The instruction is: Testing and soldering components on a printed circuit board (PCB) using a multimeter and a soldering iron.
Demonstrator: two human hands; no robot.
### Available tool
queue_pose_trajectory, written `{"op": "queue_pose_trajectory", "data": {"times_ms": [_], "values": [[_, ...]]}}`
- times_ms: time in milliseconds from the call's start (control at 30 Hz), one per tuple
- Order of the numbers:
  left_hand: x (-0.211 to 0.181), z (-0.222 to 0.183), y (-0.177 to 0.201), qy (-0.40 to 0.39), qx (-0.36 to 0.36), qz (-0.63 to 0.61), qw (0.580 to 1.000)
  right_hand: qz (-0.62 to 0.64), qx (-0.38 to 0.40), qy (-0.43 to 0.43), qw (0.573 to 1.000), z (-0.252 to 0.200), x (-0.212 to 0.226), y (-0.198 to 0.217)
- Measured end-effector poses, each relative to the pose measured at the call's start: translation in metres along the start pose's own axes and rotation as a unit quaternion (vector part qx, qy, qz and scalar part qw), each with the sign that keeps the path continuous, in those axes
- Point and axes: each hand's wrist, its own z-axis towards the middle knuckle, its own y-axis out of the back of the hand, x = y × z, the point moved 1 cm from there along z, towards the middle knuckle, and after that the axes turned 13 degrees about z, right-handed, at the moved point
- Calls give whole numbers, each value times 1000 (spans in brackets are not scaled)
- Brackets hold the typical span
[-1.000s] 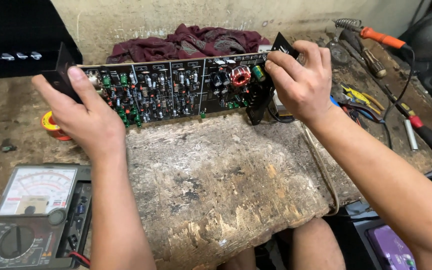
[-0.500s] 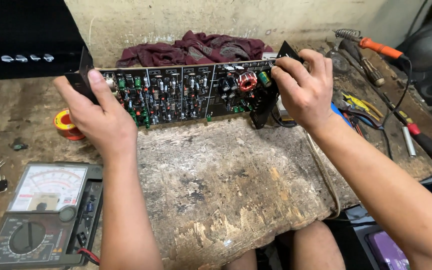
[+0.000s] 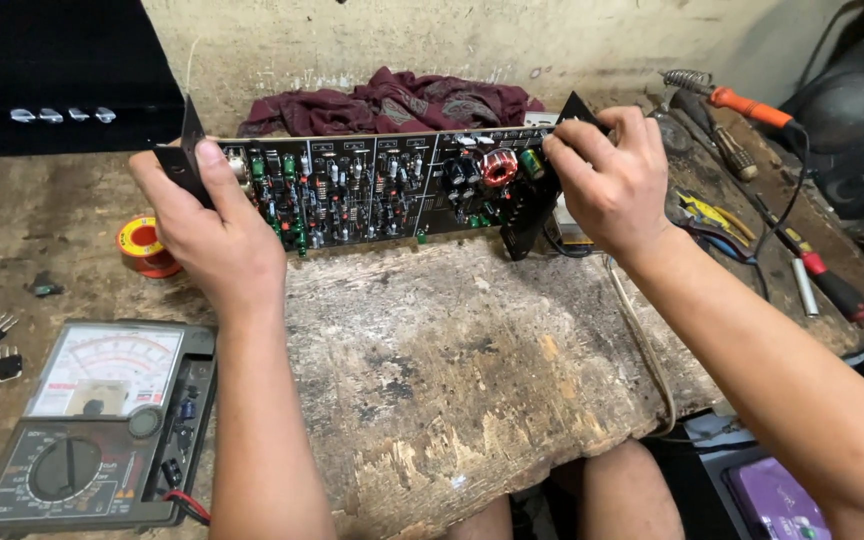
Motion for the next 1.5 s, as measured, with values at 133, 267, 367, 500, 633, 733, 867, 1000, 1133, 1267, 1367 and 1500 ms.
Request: {"op": "queue_pose_trajectory", "data": {"times_ms": [133,267,367,500,633,733,867,1000,1133,1267,1367,1500], "values": [[-2,0,1,1,-4,-2,1000,7,17,-7,1000,1,1,5],[3,0,0,-8,-16,1,1000,26,-1,-24,999,3,2,-2],[8,-1,-2,-7,-47,-13,999,52,-68,-5,996,1,-2,-3],[8,-1,-4,8,-60,8,998,56,-74,-6,996,-1,-3,-1],[2,-4,-2,30,-69,3,997,68,-73,-21,995,-9,-3,3],[-9,-1,7,21,-91,28,995,93,-87,-35,991,-6,3,14],[-48,7,24,-38,-121,5,992,90,-109,-45,989,-10,1,20],[-75,-8,24,-91,-164,57,981,128,-113,-55,984,-11,0,26],[-124,-39,26,-114,-97,3,989,190,-44,-70,978,-9,5,45],[-165,-75,20,74,145,-92,982,269,-75,-91,956,-16,14,57],[-181,-95,1,259,395,-89,877,332,-122,-181,918,-26,25,66],[-184,-129,-22,317,321,-198,870,334,-177,-302,875,-39,48,86]]}}
